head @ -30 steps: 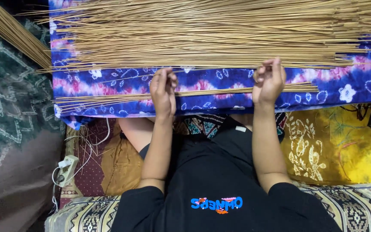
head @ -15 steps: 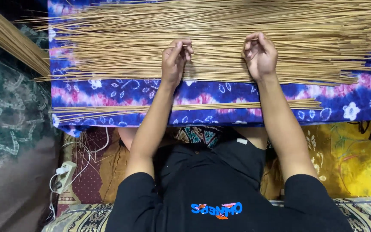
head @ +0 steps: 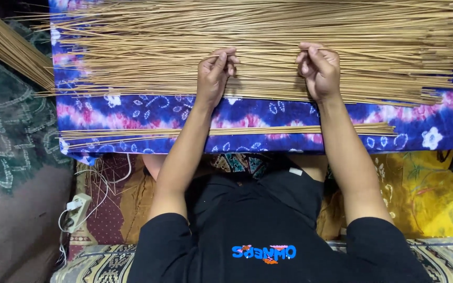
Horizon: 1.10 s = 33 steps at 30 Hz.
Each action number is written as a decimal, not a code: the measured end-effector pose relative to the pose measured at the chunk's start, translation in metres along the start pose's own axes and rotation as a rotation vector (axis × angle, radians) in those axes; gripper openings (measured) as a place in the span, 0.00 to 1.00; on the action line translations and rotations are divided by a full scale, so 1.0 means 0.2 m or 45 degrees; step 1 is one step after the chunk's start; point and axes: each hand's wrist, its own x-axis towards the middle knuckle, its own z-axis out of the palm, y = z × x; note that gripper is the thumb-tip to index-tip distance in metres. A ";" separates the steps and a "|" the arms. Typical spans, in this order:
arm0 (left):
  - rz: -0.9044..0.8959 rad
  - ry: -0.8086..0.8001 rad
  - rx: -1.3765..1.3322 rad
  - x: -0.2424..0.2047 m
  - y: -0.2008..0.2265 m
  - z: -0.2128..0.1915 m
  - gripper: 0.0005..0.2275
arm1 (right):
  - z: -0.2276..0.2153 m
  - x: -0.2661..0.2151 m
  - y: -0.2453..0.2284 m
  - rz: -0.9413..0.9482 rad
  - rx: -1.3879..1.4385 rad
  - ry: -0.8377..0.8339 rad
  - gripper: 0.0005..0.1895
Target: The person is sorting through a large pile of thin bamboo sticks, picking them up one by one and organizing them into a smaller bundle on a blue patterned cloth.
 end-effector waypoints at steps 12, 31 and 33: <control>0.069 0.047 0.039 -0.01 0.00 -0.01 0.09 | 0.00 -0.02 0.01 -0.180 -0.232 0.115 0.13; 0.066 -0.011 0.067 -0.02 0.01 0.02 0.07 | 0.01 -0.05 0.01 -0.024 -0.073 -0.125 0.10; 0.127 0.031 0.029 -0.01 0.02 0.01 0.05 | 0.01 -0.04 -0.01 -0.065 0.018 -0.026 0.10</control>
